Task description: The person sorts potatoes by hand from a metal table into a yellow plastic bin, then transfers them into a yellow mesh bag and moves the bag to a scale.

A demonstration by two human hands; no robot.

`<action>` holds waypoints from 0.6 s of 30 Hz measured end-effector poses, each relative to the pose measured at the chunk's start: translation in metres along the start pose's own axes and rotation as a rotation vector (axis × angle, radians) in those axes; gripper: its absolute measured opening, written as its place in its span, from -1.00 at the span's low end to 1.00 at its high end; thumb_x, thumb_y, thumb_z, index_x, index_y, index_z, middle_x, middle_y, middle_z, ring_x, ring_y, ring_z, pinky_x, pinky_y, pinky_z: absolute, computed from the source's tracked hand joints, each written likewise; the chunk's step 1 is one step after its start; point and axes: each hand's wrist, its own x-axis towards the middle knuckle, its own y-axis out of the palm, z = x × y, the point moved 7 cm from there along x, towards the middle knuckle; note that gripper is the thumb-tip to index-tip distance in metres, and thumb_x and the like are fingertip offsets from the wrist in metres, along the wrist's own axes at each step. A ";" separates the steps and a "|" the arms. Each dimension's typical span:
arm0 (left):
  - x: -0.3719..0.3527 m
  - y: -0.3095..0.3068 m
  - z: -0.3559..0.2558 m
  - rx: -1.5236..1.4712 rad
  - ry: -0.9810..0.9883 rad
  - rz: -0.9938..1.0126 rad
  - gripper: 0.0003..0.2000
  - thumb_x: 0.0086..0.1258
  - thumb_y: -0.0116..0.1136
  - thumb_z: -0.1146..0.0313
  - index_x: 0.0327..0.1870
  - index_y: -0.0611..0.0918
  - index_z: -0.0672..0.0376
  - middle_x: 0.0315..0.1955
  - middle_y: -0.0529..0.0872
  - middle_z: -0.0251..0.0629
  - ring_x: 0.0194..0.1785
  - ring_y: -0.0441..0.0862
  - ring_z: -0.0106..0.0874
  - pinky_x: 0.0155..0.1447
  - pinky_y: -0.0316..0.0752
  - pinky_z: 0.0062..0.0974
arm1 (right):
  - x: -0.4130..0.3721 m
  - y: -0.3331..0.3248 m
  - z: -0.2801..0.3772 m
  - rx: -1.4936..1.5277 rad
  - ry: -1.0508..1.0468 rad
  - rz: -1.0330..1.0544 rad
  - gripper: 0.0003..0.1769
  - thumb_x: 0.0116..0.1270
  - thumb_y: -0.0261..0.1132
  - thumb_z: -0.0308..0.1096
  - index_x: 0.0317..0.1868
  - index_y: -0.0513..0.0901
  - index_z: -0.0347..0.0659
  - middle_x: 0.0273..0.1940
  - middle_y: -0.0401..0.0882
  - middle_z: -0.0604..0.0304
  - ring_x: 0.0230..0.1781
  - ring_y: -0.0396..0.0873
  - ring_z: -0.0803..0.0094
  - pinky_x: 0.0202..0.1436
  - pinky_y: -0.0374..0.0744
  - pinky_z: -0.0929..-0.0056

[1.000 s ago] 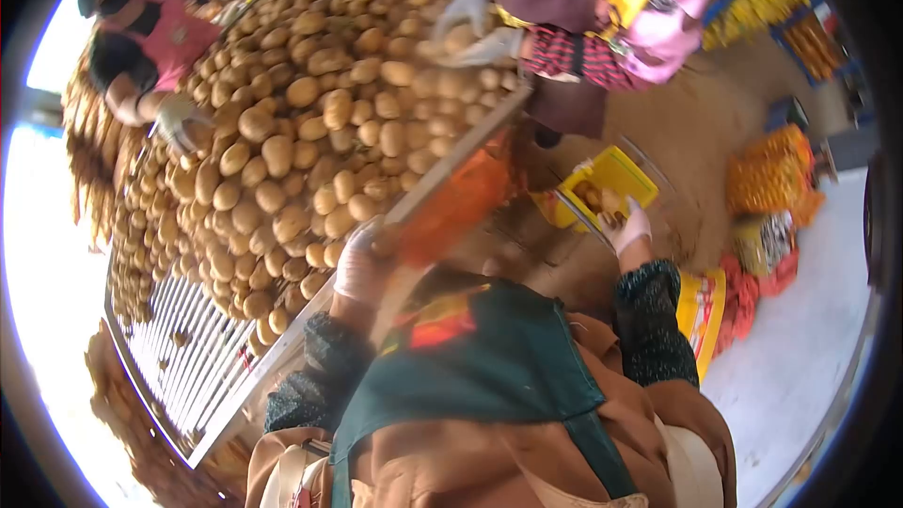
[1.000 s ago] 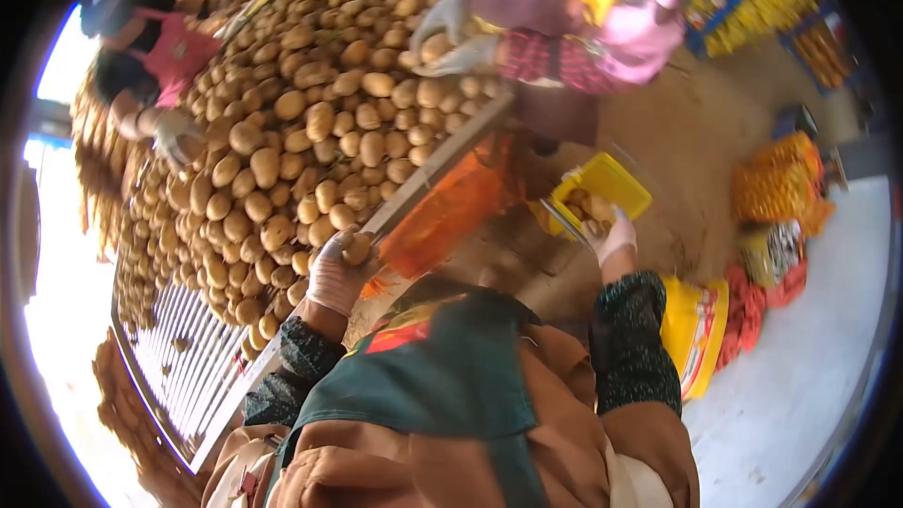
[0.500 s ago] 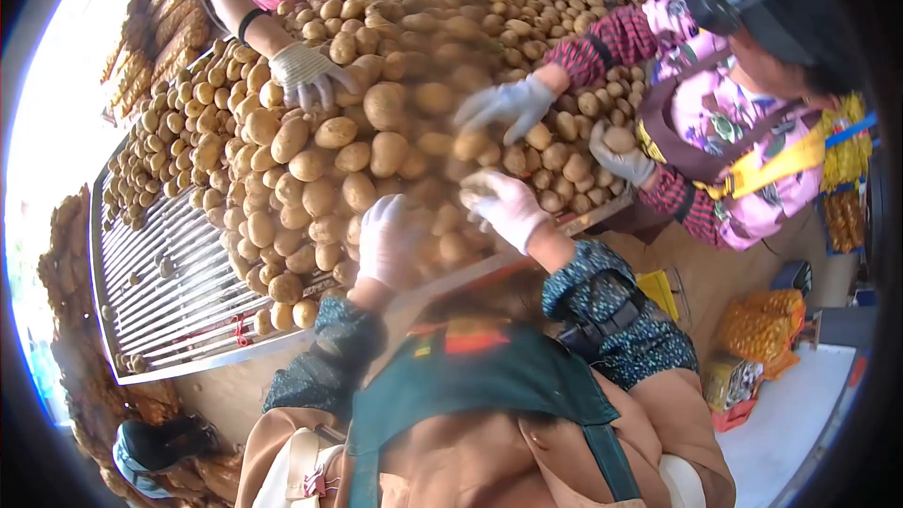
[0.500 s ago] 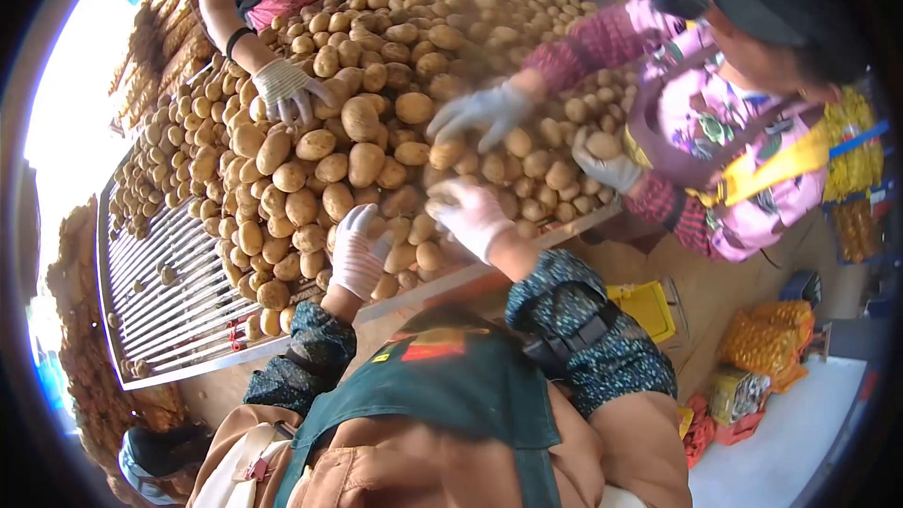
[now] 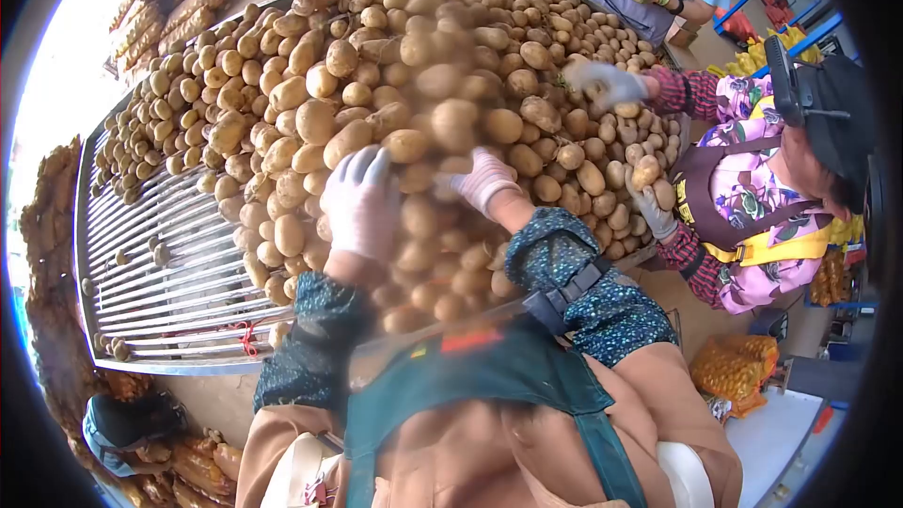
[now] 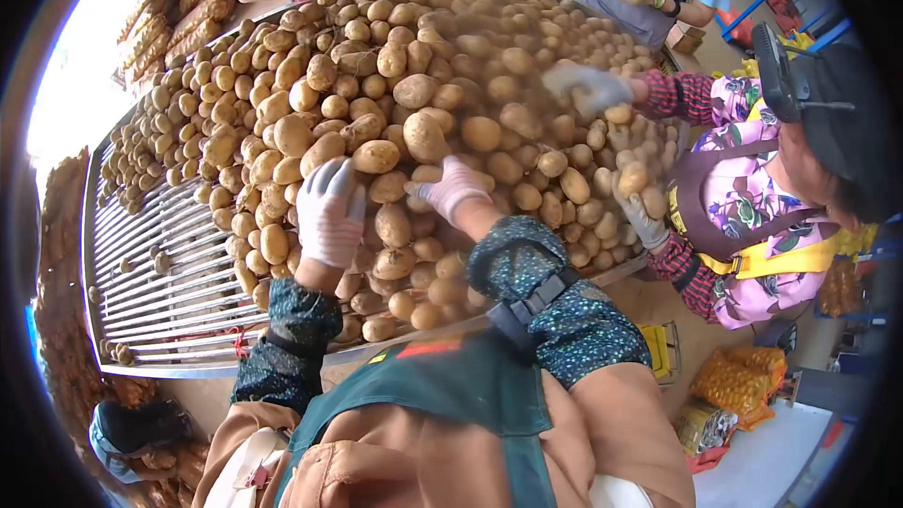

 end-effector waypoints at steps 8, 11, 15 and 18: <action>0.039 0.082 -0.007 0.424 0.118 0.658 -0.52 0.21 0.16 0.38 0.24 0.55 -0.03 -0.01 0.57 -0.17 0.11 0.51 -0.19 0.10 0.46 -0.25 | -0.056 -0.003 -0.063 1.579 -0.004 0.249 -0.38 0.21 0.40 -0.21 0.24 0.44 -0.26 0.09 0.56 0.02 0.06 0.57 0.08 0.20 0.58 0.04; 0.041 0.070 -0.001 0.182 0.158 0.447 -0.52 0.19 0.17 0.42 0.21 0.55 0.06 -0.06 0.57 -0.09 0.05 0.52 -0.08 0.11 0.48 -0.17 | -0.075 -0.018 -0.076 1.842 0.188 0.116 -0.58 0.27 0.32 -0.26 0.08 0.53 -0.27 -0.04 0.62 0.01 -0.05 0.62 0.06 0.06 0.64 -0.06; 0.028 0.050 0.024 -0.632 -0.096 0.286 -0.45 0.27 0.24 0.44 0.34 0.46 0.13 0.09 0.58 -0.14 0.16 0.54 -0.13 0.24 0.47 -0.32 | -0.042 -0.039 -0.125 0.955 0.088 -0.081 -0.68 0.19 0.37 -0.25 -0.07 0.64 -0.18 -0.25 0.67 0.06 -0.19 0.66 0.12 -0.02 0.66 0.12; -0.012 0.061 0.031 -1.745 -0.731 0.322 -0.50 0.46 0.08 0.32 0.37 0.38 0.32 0.22 0.53 -0.14 0.27 0.49 -0.26 0.35 0.41 -0.39 | -0.038 -0.055 -0.055 -0.362 -0.239 -0.312 -0.62 0.15 0.34 -0.28 0.02 0.64 -0.06 -0.09 0.64 0.04 -0.09 0.65 0.17 0.07 0.62 0.30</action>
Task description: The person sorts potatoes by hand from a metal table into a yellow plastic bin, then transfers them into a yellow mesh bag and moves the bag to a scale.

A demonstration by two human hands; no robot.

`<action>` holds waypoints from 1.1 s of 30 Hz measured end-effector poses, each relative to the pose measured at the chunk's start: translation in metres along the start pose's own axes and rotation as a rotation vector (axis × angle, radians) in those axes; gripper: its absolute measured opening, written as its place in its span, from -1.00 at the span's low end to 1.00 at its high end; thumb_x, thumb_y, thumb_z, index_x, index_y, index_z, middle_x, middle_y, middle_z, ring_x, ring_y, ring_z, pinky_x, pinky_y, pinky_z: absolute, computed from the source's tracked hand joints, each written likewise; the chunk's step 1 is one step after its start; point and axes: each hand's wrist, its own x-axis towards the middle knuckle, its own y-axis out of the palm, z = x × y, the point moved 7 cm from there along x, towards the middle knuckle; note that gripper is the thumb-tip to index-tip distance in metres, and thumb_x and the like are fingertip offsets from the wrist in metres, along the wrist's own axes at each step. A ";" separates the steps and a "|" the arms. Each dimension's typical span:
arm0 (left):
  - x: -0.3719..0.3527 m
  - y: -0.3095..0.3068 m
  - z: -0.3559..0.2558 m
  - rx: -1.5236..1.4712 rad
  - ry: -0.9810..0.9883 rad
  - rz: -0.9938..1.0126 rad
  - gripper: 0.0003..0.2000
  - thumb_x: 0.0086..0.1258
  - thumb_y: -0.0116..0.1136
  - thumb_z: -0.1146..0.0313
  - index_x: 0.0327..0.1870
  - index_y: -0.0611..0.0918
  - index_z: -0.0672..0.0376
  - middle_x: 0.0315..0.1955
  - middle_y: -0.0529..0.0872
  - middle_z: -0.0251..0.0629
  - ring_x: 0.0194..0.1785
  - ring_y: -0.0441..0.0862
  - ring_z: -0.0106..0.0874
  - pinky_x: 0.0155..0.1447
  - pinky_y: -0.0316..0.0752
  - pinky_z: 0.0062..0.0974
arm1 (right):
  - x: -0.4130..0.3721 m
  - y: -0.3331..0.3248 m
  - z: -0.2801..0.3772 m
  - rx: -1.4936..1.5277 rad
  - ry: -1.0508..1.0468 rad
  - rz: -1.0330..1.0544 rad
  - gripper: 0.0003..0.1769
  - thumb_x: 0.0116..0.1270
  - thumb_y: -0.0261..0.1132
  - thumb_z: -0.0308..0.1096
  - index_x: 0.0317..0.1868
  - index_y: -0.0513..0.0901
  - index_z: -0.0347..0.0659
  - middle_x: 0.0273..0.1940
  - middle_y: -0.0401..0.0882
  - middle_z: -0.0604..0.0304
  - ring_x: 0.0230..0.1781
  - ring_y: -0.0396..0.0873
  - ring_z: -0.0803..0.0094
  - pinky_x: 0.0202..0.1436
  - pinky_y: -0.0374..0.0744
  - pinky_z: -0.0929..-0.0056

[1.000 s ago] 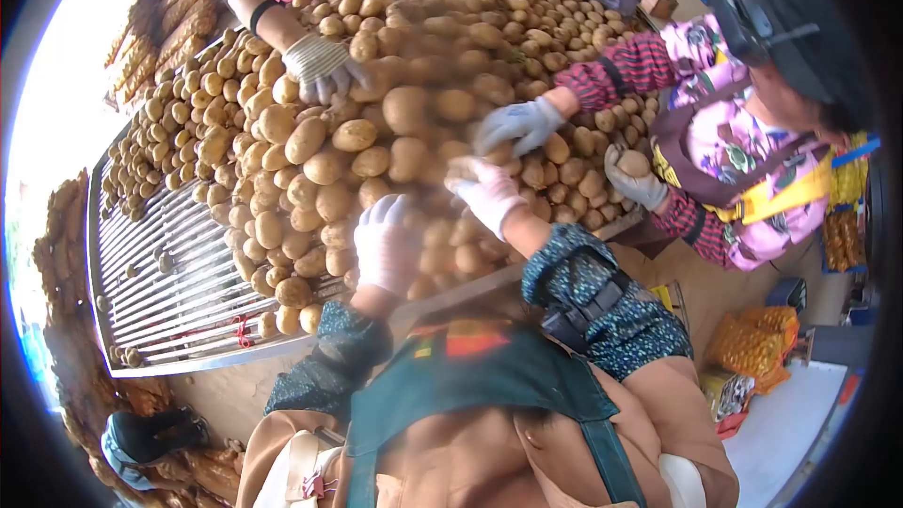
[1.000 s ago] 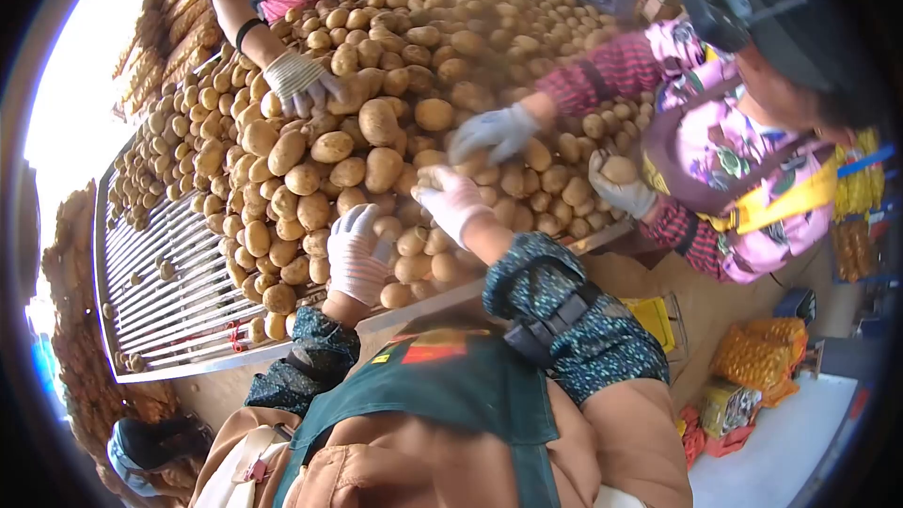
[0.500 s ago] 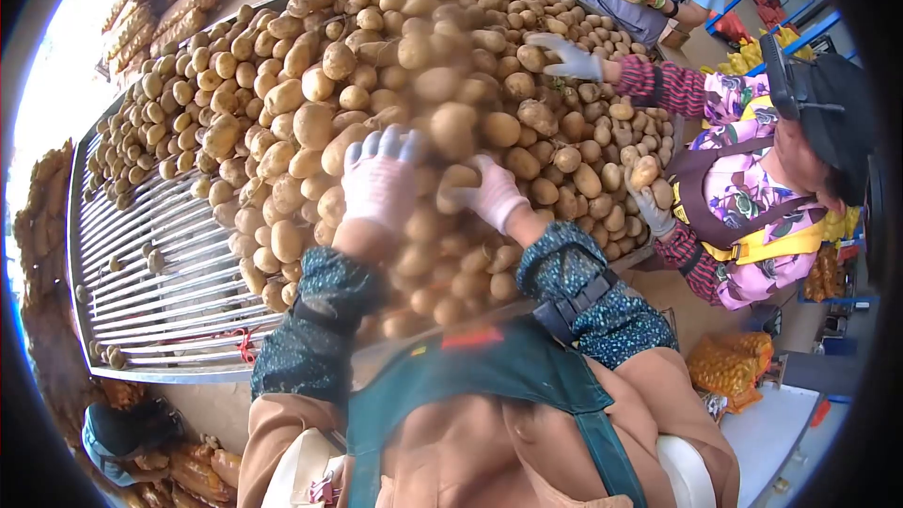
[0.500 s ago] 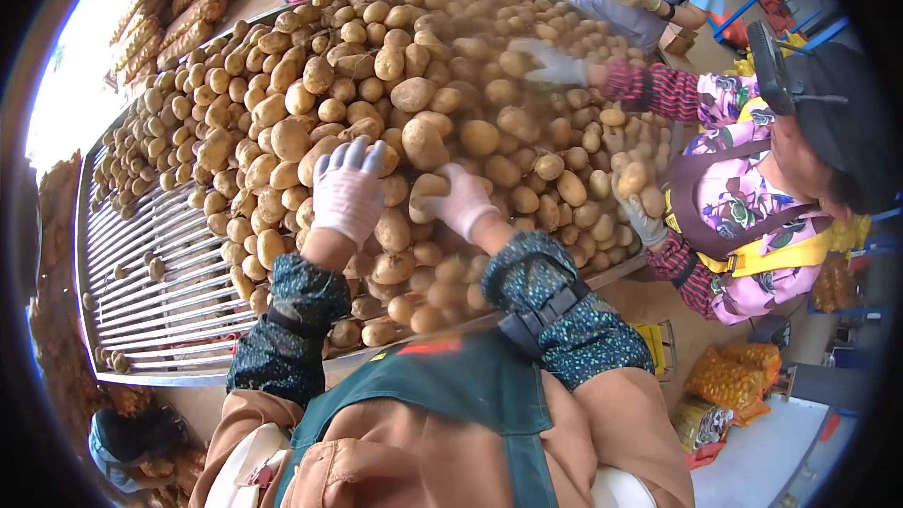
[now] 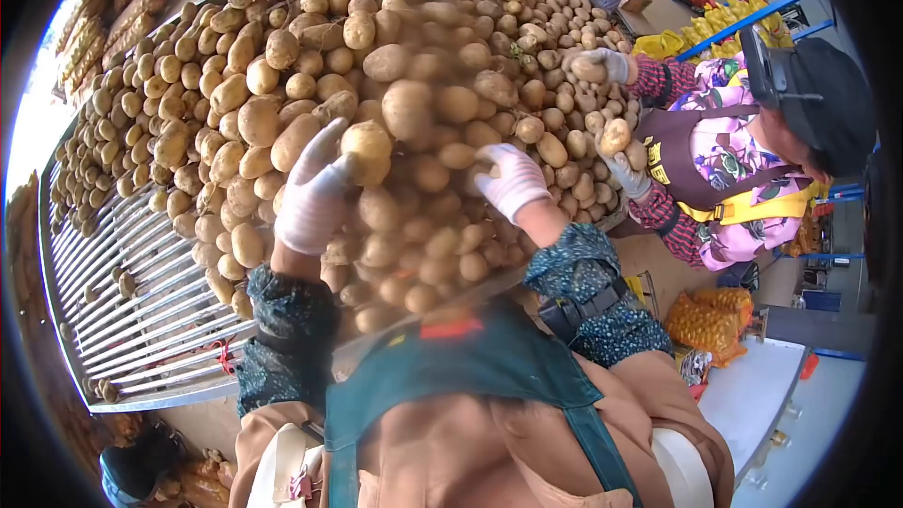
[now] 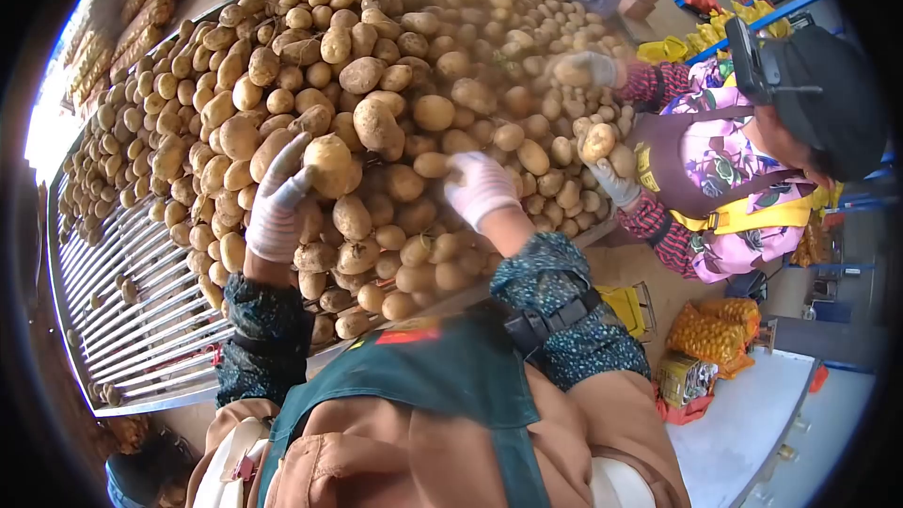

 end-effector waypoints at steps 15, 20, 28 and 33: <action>-0.023 -0.026 0.087 -0.453 -0.326 -0.233 -0.57 0.45 0.07 -0.01 0.12 0.55 0.14 -0.07 0.66 -0.11 -0.10 0.63 -0.16 -0.25 0.59 -0.27 | 0.005 0.030 0.023 1.499 0.234 0.538 -0.35 0.05 0.58 -0.15 0.11 0.58 -0.25 -0.09 0.65 0.18 -0.12 0.63 0.34 -0.09 0.65 0.39; -0.010 0.013 0.106 -0.716 -0.362 -0.184 -0.67 0.52 0.04 0.13 0.12 0.57 0.15 0.00 0.67 -0.11 0.16 0.58 -0.16 0.24 0.54 -0.11 | -0.027 0.017 0.033 1.799 0.250 0.536 -0.24 0.09 0.49 0.01 0.17 0.48 -0.30 -0.15 0.60 0.07 -0.29 0.64 0.29 -0.18 0.65 0.39; 0.000 0.078 0.167 -0.514 -0.436 -0.189 -0.68 0.53 0.07 0.23 0.14 0.56 0.23 0.11 0.63 -0.14 0.19 0.57 -0.26 0.33 0.47 -0.27 | -0.071 0.007 -0.007 1.903 0.337 0.487 -0.44 0.13 0.49 -0.13 0.06 0.54 -0.24 -0.08 0.59 0.14 -0.08 0.58 0.37 0.00 0.56 0.45; -0.002 0.108 0.211 -0.169 -0.434 -0.121 -0.58 0.54 0.07 0.20 0.30 0.47 0.26 0.17 0.60 -0.15 0.23 0.55 -0.29 0.36 0.44 -0.33 | -0.109 0.008 -0.055 1.863 0.310 0.401 -0.47 0.14 0.50 -0.22 0.10 0.56 -0.17 -0.01 0.57 0.20 0.02 0.54 0.38 0.10 0.52 0.41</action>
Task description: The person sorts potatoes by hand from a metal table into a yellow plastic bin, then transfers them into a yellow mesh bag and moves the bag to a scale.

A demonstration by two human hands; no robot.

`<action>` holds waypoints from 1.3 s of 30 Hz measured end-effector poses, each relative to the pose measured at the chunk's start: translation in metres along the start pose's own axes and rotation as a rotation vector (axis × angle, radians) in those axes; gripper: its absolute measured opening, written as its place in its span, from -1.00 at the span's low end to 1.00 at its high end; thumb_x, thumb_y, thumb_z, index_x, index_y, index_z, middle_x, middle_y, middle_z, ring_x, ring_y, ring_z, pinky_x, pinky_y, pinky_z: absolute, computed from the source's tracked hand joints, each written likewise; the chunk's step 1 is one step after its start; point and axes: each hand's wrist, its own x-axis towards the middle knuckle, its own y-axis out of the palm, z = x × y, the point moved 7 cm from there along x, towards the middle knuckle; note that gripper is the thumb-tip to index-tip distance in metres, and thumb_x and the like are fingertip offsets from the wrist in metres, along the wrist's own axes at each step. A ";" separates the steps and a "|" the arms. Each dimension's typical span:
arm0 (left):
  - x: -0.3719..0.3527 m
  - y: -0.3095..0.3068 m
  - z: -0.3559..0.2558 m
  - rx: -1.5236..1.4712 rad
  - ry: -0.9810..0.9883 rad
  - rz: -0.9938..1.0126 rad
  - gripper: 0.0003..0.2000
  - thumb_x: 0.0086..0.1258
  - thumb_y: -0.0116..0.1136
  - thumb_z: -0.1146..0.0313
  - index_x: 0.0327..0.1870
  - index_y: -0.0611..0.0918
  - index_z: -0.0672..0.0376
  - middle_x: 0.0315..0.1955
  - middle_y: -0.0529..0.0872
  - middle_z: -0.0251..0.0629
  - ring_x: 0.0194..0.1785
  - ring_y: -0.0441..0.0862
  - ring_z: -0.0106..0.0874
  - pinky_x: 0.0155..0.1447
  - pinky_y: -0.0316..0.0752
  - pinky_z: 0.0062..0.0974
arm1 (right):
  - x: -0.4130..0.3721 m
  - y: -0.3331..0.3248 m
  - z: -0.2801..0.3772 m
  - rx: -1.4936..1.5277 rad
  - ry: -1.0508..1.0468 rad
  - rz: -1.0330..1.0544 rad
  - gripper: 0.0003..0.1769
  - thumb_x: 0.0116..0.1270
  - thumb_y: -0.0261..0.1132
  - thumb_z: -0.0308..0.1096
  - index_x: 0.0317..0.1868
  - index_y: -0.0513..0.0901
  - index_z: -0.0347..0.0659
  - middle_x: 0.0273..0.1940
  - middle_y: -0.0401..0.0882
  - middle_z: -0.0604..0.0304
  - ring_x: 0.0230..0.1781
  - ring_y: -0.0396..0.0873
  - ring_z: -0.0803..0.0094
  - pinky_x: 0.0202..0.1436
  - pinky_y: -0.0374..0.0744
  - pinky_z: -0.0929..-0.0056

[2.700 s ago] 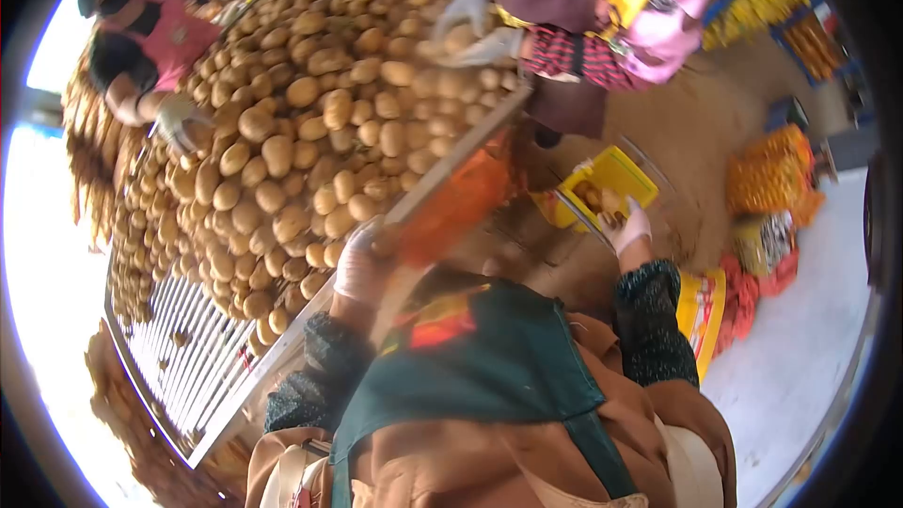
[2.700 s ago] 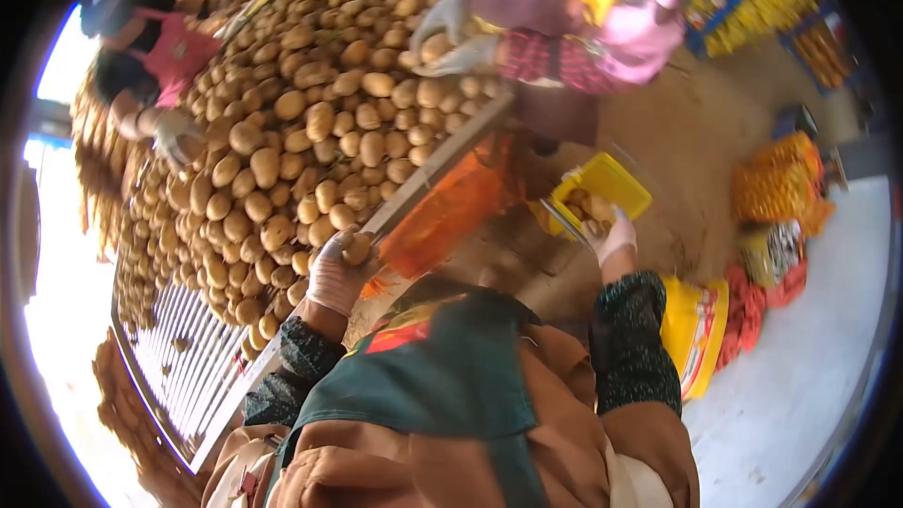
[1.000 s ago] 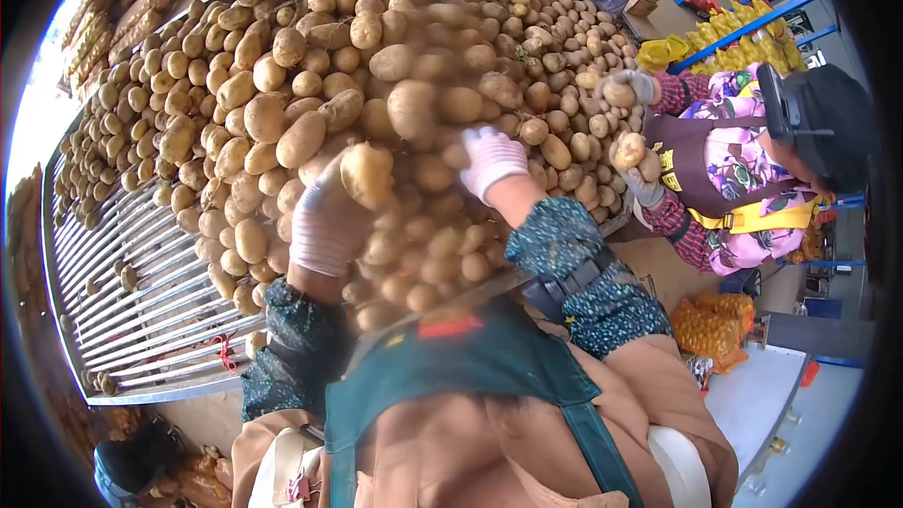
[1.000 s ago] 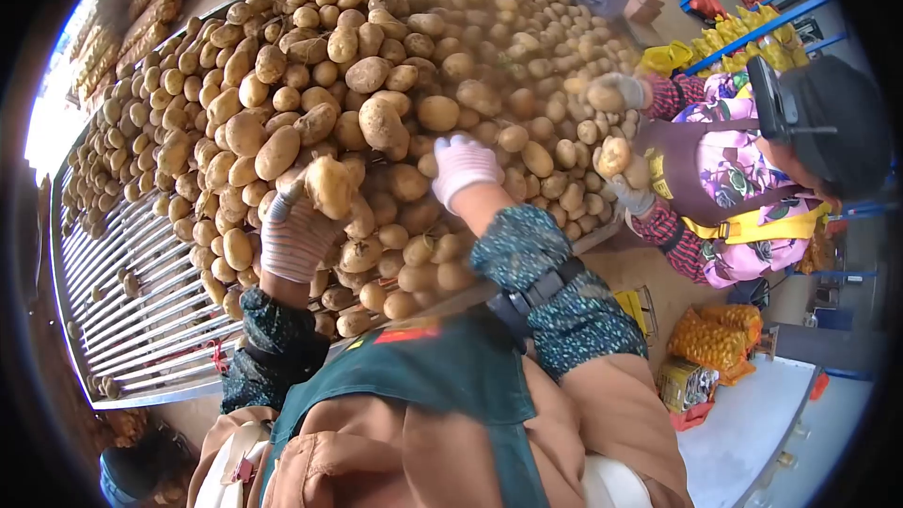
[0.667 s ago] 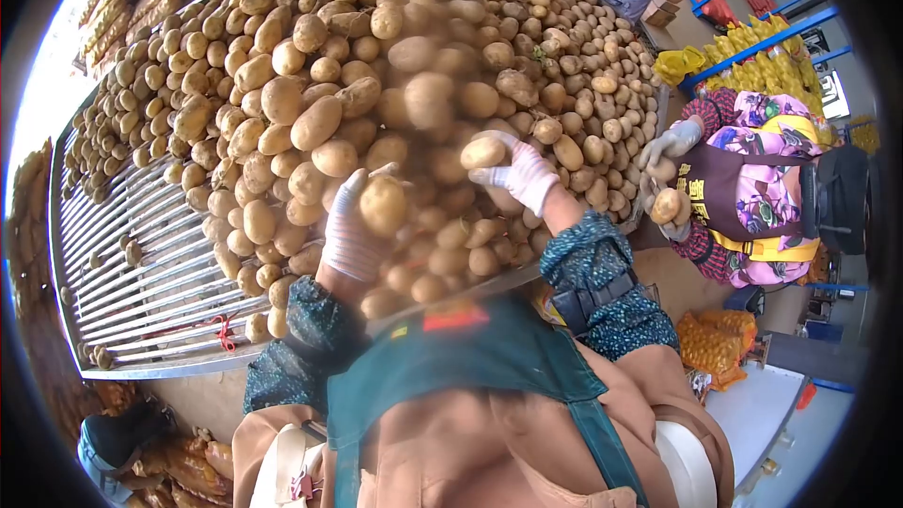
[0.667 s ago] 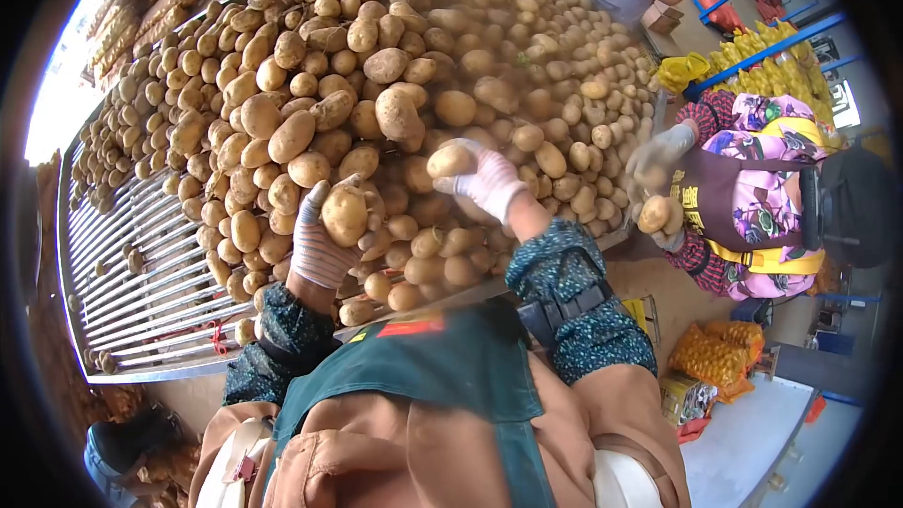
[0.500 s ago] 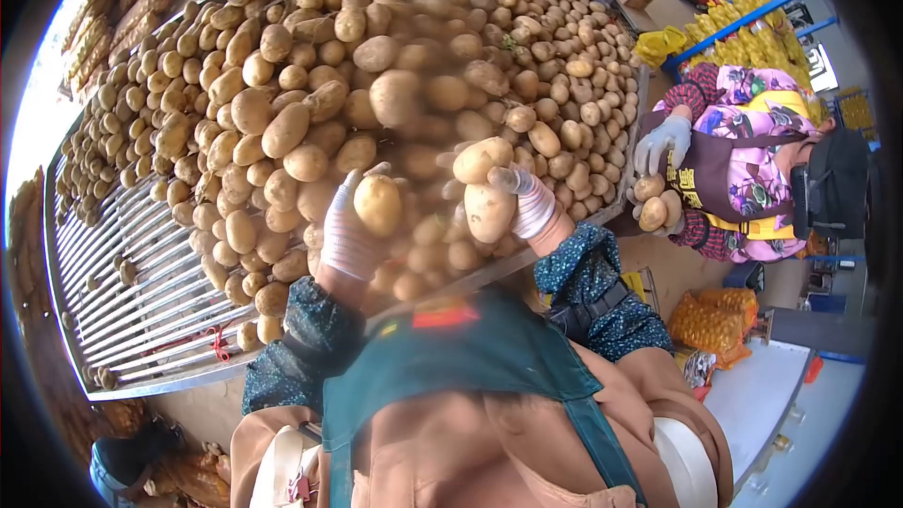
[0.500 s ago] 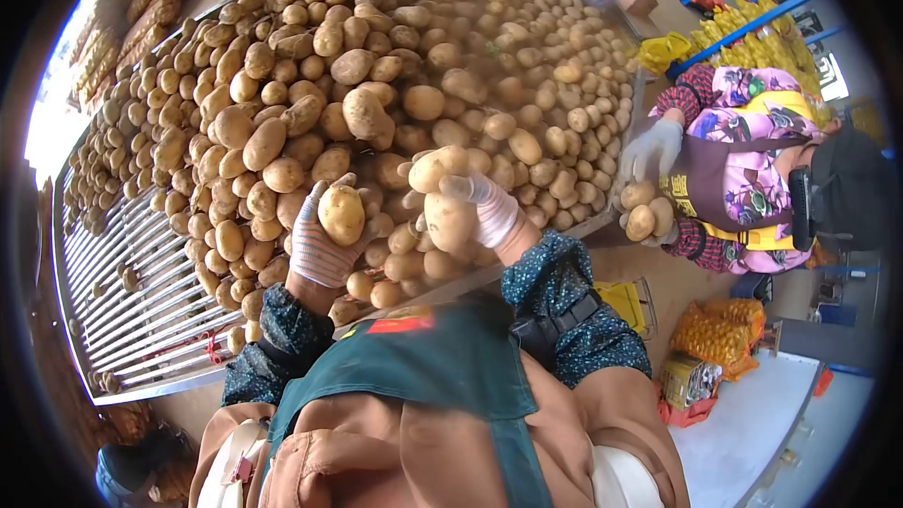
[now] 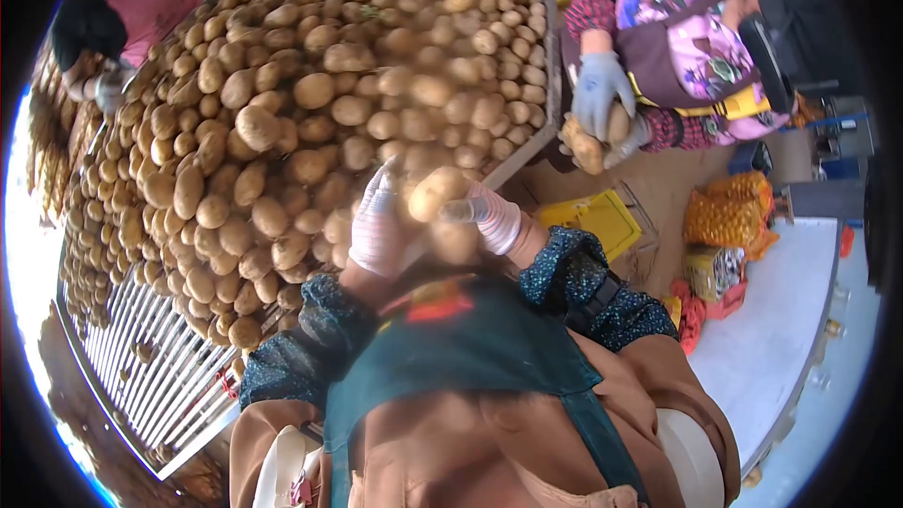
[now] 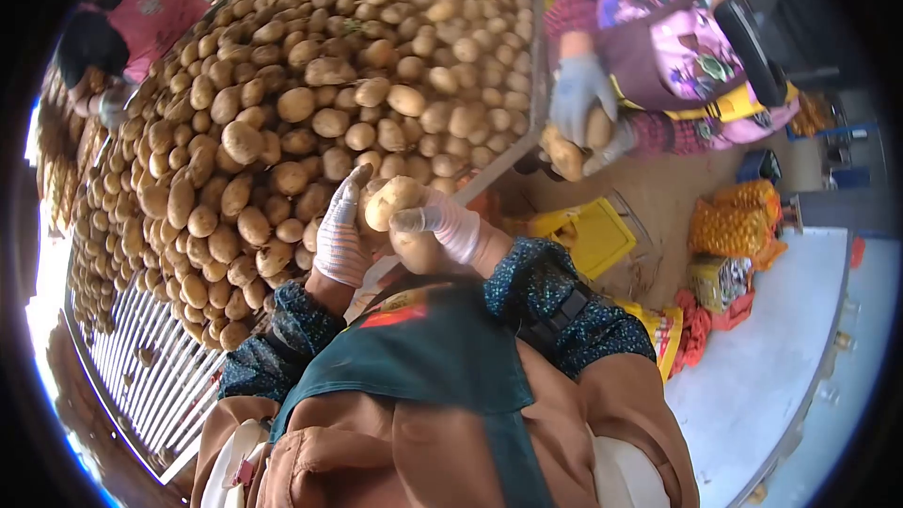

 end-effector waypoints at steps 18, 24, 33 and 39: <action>0.006 -0.034 0.028 0.376 -0.142 -0.221 -0.52 0.52 0.02 0.04 0.29 0.47 0.18 0.12 0.60 -0.15 0.14 0.55 -0.26 0.26 0.45 -0.25 | -0.275 -0.320 -0.107 0.630 -0.392 -0.798 -0.57 0.25 0.40 -0.20 0.06 0.54 -0.18 -0.02 0.63 0.02 -0.06 0.64 0.15 -0.01 0.68 0.13; 0.011 -0.055 -0.005 0.352 -0.027 -0.209 -0.66 0.55 0.03 0.20 0.19 0.54 0.19 0.01 0.67 -0.16 0.02 0.61 -0.32 0.10 0.54 -0.30 | -0.311 -0.381 -0.092 -0.298 -0.249 -1.076 -0.59 0.33 0.29 -0.15 0.12 0.51 -0.11 -0.01 0.61 0.06 -0.02 0.63 0.15 0.03 0.64 0.22; -0.005 -0.096 -0.121 1.525 0.736 -0.488 -0.68 0.37 0.16 0.36 0.09 0.62 0.30 -0.07 0.72 -0.08 0.01 0.64 -0.13 0.14 0.51 -0.32 | -0.214 -0.315 -0.074 0.053 0.133 -1.232 -0.59 0.37 0.25 -0.09 0.17 0.52 0.00 0.08 0.60 0.17 -0.15 0.59 0.30 -0.12 0.55 0.26; 0.041 -0.084 -0.113 2.425 -0.015 -0.669 -0.30 0.30 0.16 -0.17 0.35 0.39 0.11 0.09 0.62 -0.16 0.10 0.62 -0.11 0.18 0.49 -0.17 | -0.047 -0.136 -0.021 -0.678 -0.060 -0.649 -0.70 0.35 0.35 -0.34 0.05 0.67 -0.23 -0.16 0.70 0.21 -0.39 0.60 0.59 -0.50 0.52 0.58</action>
